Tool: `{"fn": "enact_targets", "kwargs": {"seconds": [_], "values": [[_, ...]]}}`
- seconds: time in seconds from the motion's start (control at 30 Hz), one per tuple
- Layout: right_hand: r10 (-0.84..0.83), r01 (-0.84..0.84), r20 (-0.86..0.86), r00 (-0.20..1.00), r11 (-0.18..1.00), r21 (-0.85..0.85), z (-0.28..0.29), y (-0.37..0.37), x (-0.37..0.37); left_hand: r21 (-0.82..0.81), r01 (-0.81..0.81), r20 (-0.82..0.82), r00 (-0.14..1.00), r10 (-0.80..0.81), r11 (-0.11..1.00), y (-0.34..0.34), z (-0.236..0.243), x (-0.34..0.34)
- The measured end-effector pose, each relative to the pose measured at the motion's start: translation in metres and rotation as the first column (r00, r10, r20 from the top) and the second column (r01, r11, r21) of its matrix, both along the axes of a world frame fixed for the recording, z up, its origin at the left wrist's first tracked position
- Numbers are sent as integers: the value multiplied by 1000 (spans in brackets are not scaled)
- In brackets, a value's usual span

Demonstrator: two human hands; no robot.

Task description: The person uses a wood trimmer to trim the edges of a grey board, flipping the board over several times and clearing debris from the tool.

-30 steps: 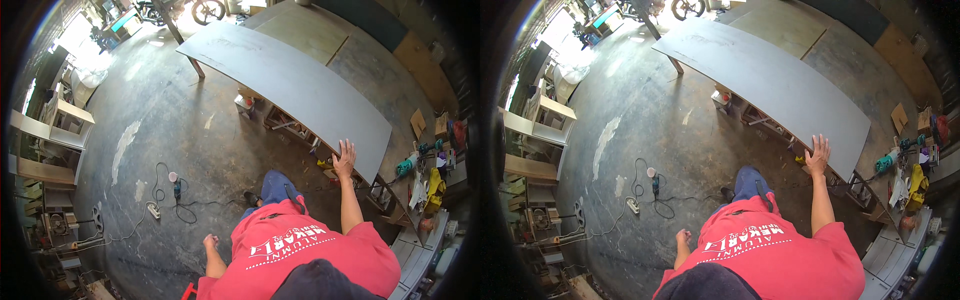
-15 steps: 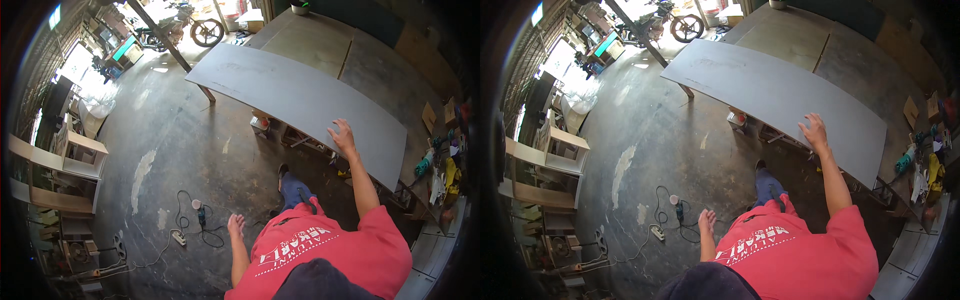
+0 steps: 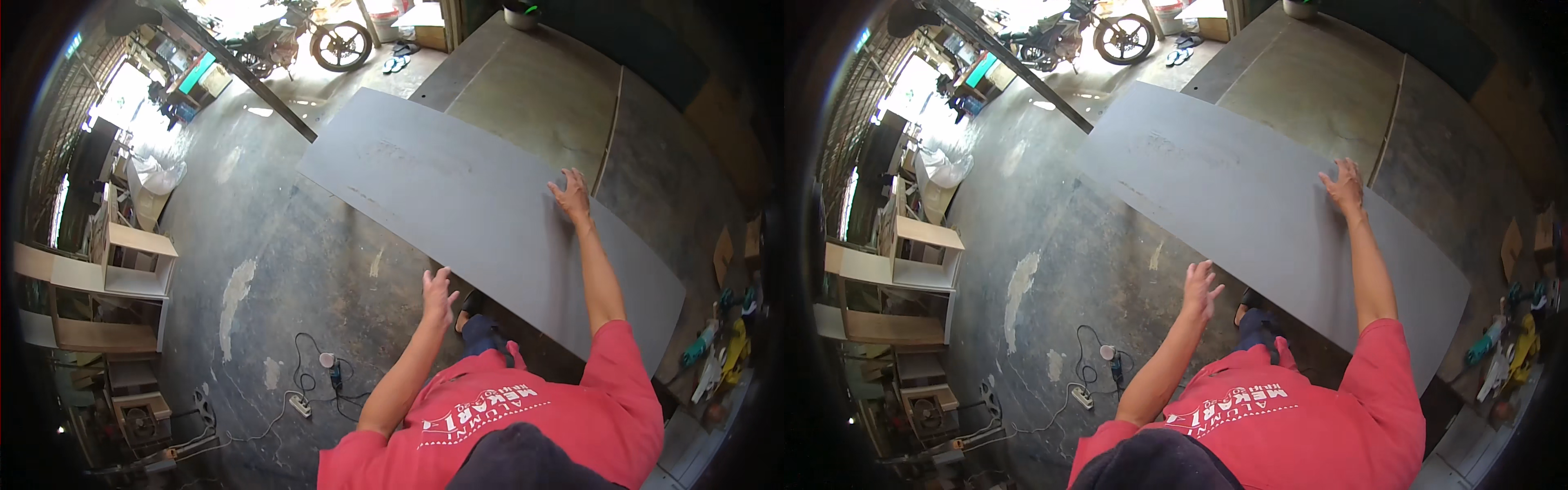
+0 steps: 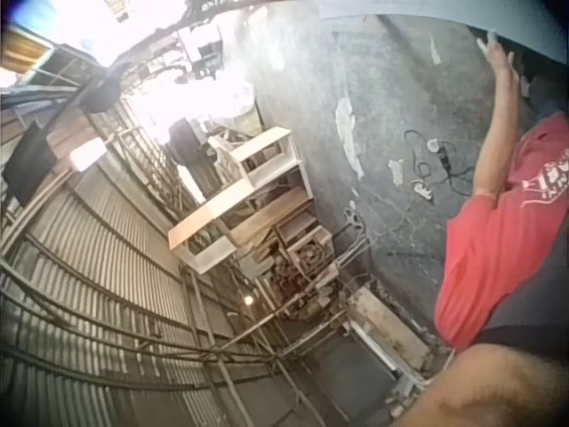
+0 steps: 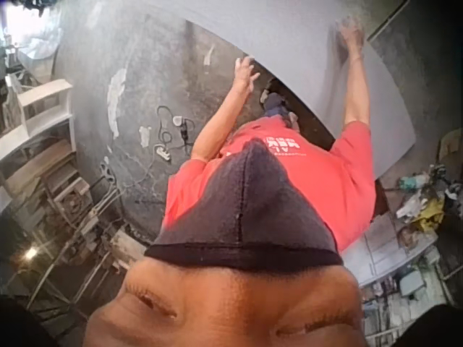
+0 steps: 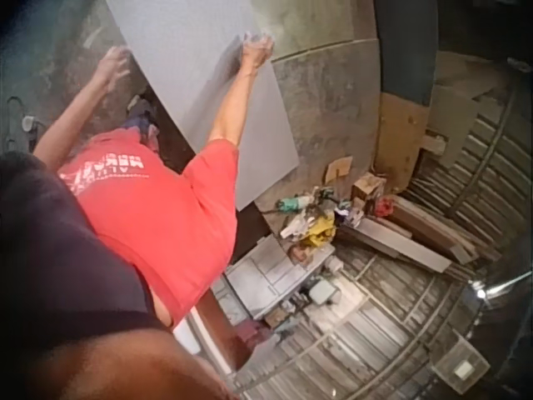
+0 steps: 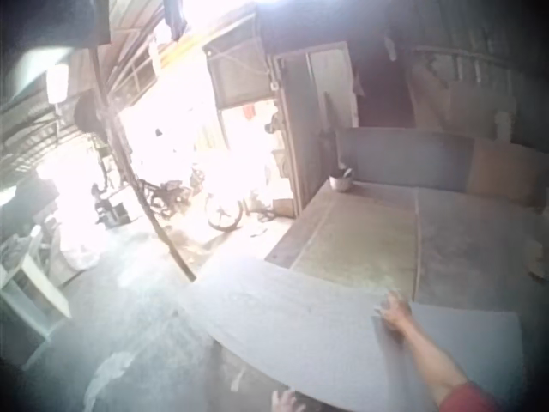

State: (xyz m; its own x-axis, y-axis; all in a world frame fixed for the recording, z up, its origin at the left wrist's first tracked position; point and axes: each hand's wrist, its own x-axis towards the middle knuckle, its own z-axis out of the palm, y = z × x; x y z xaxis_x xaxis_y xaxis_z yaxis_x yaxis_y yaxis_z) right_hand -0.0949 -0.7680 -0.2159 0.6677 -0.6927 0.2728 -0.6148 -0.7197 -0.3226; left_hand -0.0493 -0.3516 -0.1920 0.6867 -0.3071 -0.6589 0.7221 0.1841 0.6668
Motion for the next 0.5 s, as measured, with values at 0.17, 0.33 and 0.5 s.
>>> {"fn": "enact_targets", "kwargs": {"seconds": [0.17, 0.33, 0.5], "values": [[-22, 36, -101, 995, 990, 139, -2, -25, 33, 258, -68, -107, 989, 98, 964, -64, -39, 33], [27, 13, -160, 987, 969, 245, 0, -44, 34, 505, -77, -131, 978, 164, 860, -95, -60, 45], [83, -34, -171, 982, 962, 272, 6, -48, 43, 599, -17, -160, 977, 141, 800, -105, -73, 41]]}}
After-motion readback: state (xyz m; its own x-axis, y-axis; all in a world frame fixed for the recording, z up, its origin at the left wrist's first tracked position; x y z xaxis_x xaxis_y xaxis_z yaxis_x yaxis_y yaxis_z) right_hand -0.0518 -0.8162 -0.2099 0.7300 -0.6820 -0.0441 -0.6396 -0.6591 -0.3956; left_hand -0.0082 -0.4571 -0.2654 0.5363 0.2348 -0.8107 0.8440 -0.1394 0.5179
